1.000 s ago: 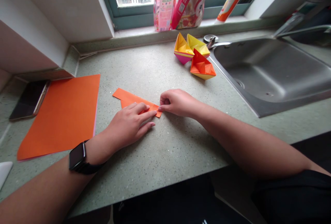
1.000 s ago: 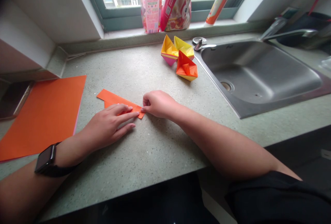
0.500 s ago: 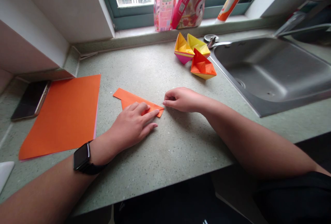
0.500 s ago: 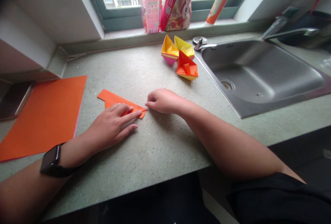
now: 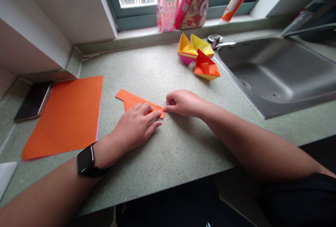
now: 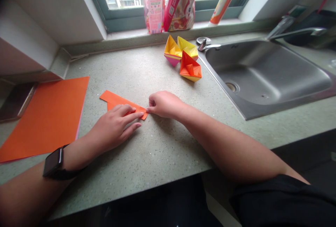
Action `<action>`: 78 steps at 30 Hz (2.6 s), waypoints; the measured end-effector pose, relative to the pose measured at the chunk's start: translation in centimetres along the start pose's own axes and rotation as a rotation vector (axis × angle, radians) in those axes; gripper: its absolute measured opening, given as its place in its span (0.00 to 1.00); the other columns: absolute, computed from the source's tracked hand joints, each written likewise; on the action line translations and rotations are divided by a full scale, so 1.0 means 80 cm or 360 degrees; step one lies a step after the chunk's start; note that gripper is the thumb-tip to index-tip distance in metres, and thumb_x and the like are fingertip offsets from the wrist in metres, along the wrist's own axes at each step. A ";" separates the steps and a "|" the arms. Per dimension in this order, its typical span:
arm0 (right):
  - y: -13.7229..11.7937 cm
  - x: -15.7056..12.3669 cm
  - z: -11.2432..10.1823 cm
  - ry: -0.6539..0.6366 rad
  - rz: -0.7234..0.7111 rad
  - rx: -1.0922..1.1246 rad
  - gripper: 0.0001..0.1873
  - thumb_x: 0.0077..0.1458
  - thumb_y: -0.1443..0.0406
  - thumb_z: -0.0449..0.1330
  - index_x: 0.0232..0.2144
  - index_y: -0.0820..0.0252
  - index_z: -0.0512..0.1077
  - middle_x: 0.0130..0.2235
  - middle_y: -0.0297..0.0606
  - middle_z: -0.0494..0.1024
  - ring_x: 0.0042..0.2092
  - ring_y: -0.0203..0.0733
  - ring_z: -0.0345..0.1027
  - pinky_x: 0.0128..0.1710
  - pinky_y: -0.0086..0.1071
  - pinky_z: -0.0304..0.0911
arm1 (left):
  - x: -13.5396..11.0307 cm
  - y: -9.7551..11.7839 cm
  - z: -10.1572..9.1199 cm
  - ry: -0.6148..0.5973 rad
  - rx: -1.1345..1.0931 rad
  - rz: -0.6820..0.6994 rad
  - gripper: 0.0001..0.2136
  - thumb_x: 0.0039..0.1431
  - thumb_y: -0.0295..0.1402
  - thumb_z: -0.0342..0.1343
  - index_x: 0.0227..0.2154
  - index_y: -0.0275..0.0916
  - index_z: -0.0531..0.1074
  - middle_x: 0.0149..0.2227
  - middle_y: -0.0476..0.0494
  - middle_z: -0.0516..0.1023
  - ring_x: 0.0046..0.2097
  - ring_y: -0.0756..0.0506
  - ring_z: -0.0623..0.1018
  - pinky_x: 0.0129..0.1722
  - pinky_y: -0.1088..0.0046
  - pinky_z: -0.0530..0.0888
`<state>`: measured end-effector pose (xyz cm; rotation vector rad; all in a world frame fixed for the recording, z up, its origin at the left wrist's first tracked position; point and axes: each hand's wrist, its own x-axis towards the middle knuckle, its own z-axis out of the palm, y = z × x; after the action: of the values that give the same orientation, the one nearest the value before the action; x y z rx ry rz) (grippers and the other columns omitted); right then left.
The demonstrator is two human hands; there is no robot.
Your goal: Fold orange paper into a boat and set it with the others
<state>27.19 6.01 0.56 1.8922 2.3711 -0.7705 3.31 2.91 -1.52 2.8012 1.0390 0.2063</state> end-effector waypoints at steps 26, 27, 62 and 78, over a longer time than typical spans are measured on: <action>0.002 0.000 0.003 0.0013 -0.0009 -0.0001 0.10 0.64 0.57 0.69 0.34 0.57 0.80 0.37 0.37 0.83 0.36 0.40 0.70 0.33 0.34 0.55 | -0.003 -0.004 -0.011 0.0009 -0.0003 -0.0012 0.16 0.79 0.38 0.51 0.48 0.40 0.84 0.52 0.37 0.81 0.51 0.36 0.79 0.53 0.55 0.76; 0.002 0.000 0.003 0.0009 -0.0013 0.0003 0.11 0.64 0.57 0.69 0.34 0.57 0.80 0.36 0.37 0.83 0.36 0.40 0.70 0.33 0.34 0.55 | -0.004 -0.004 -0.014 0.0024 -0.0001 -0.0016 0.16 0.79 0.37 0.50 0.46 0.40 0.84 0.53 0.37 0.82 0.51 0.37 0.79 0.54 0.55 0.76; -0.027 0.018 0.003 -0.0013 -0.0025 -0.0165 0.16 0.60 0.52 0.72 0.30 0.56 0.77 0.34 0.36 0.82 0.34 0.40 0.68 0.31 0.36 0.50 | -0.004 -0.008 -0.016 -0.0013 -0.0090 -0.0018 0.13 0.76 0.36 0.54 0.44 0.40 0.84 0.47 0.38 0.79 0.46 0.40 0.77 0.45 0.62 0.76; -0.028 0.015 -0.001 -0.0016 0.0023 -0.0254 0.17 0.60 0.48 0.72 0.35 0.55 0.83 0.38 0.41 0.85 0.38 0.45 0.72 0.31 0.37 0.52 | -0.006 -0.010 -0.017 -0.0020 -0.0092 -0.0002 0.11 0.74 0.34 0.55 0.44 0.41 0.83 0.49 0.38 0.80 0.46 0.40 0.79 0.46 0.62 0.78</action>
<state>24.82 6.78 1.14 1.8360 2.3320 -0.5690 2.23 3.33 -0.39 2.7465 1.0157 0.2153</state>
